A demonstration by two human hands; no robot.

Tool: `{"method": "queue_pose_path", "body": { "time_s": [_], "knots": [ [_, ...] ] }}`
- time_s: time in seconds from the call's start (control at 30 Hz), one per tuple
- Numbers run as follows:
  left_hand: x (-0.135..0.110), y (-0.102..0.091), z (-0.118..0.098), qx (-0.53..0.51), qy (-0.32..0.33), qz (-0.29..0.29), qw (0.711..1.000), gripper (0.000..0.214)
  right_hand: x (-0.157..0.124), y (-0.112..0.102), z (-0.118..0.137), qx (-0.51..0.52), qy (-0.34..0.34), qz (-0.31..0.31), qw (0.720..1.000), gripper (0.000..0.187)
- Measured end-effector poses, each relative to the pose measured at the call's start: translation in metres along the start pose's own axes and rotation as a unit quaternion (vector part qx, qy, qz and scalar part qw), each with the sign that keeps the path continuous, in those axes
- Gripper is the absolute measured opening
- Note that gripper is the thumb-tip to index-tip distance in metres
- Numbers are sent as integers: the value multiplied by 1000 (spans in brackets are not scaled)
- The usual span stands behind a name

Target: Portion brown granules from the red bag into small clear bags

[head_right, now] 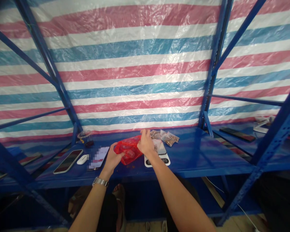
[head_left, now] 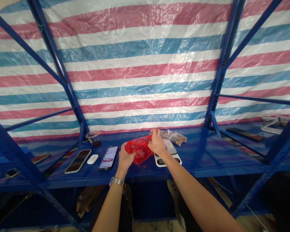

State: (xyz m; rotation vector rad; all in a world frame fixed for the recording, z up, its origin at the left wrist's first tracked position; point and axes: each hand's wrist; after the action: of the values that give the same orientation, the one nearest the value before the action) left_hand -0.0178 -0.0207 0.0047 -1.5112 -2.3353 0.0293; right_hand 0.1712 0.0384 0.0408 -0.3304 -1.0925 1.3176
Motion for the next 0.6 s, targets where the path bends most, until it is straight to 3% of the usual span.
{"method": "queue_pose_path", "body": {
  "time_s": [0.1,0.2,0.37,0.5,0.6],
  "knots": [
    [4,2,3,-3,25,-7,1000,44,-1,-3,-2,16,-163,31,986,46],
    [14,-5,4,34,24,-17,999,39,1,-7,-4,-1,-241,99,965,33],
    [25,-25,9,255,23,7,967,37,4,-10,-5,-121,-192,151,962,39],
    [24,-30,13,306,31,-1,951,46,5,-9,-8,-170,-143,139,965,35],
    [23,-28,14,367,51,40,928,56,5,-8,-9,-182,-119,137,966,30]
  ]
}}
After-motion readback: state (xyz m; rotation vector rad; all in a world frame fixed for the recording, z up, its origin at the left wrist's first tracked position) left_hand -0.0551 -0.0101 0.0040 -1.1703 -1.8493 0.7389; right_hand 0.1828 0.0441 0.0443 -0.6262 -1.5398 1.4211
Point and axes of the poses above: each hand's wrist, its own x-axis towards the middle knuckle, its own y-axis out of the palm, z = x × y, and after that the axes turned 3 degrees about z, right-handed
